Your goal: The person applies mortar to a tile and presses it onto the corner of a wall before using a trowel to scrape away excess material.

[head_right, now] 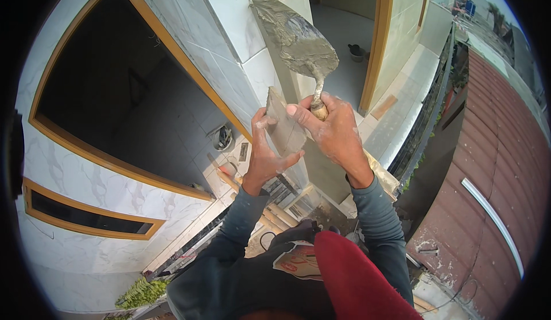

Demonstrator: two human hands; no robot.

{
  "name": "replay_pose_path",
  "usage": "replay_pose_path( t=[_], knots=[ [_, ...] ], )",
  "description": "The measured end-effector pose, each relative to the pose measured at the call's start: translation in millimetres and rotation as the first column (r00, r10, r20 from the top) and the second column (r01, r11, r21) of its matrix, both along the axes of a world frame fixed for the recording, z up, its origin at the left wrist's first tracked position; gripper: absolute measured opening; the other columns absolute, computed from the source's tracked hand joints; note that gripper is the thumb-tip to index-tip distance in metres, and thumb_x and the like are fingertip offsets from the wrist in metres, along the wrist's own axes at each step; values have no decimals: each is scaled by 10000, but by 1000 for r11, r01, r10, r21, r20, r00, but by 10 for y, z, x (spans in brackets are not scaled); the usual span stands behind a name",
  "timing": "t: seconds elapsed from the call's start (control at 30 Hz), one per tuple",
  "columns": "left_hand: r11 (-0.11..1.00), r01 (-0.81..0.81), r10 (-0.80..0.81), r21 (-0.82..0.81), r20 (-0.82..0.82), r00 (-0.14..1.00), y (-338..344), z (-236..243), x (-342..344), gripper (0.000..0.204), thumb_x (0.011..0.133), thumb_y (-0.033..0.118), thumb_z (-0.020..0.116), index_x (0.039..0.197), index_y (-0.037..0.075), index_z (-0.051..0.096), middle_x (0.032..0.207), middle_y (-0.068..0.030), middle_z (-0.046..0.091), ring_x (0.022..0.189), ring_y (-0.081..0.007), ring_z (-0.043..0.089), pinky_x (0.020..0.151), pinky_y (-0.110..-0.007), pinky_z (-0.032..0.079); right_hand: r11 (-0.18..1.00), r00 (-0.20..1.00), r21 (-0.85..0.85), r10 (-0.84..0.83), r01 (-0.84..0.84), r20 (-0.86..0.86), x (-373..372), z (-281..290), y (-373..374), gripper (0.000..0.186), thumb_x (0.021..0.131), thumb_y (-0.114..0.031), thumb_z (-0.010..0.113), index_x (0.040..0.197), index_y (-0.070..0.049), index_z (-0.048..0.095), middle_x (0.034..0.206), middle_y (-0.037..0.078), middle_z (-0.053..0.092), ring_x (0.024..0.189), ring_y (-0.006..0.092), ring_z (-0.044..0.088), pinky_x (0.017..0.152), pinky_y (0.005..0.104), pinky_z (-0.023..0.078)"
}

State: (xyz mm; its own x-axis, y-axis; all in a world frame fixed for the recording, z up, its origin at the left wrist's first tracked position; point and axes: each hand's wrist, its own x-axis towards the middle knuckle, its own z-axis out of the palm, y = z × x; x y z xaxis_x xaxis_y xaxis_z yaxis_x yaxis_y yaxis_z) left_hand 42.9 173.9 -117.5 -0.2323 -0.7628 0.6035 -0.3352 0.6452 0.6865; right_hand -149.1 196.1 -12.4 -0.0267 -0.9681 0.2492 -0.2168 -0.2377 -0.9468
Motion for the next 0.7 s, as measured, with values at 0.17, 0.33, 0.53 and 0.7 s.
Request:
replay_pose_path(
  t=[0.17, 0.33, 0.53, 0.7],
  knots=[
    [979, -169, 179, 115, -86, 980, -23, -336, 293, 940, 629, 285, 964, 1325, 78, 367, 1515, -237, 359, 1380, -344, 399, 1165, -490, 329, 987, 983, -154, 81, -55, 168, 149, -316, -198, 310, 1036, -234, 614, 1183, 39, 597, 796, 30, 570, 730, 96, 501, 632, 292, 445],
    [956, -230, 255, 183, -125, 959, 127, -521, 522, 935, 654, 348, 965, 1321, 82, 366, 1500, -214, 381, 1365, -324, 412, 1158, -481, 318, 981, 969, -121, 170, -150, 179, 667, -342, -398, 346, 1092, -302, 529, 1220, 15, 583, 861, 29, 599, 709, 105, 583, 654, 280, 512],
    [918, -261, 300, 300, -93, 949, 282, -683, 811, 936, 645, 326, 972, 1303, 23, 380, 1432, -257, 387, 1339, -347, 419, 1158, -466, 325, 987, 946, -138, 120, -81, 303, 1168, -361, -730, 327, 1091, -281, 546, 1209, 22, 577, 828, 15, 573, 683, 92, 581, 622, 267, 511],
    [887, -248, 305, 390, -89, 948, 358, -693, 952, 923, 644, 329, 974, 1291, 23, 392, 1424, -247, 402, 1322, -337, 422, 1150, -458, 323, 991, 922, -130, 54, -4, 383, 1254, -403, -904, 308, 1082, -275, 562, 1185, 14, 590, 826, 14, 572, 683, 92, 581, 617, 270, 514]
  ],
)
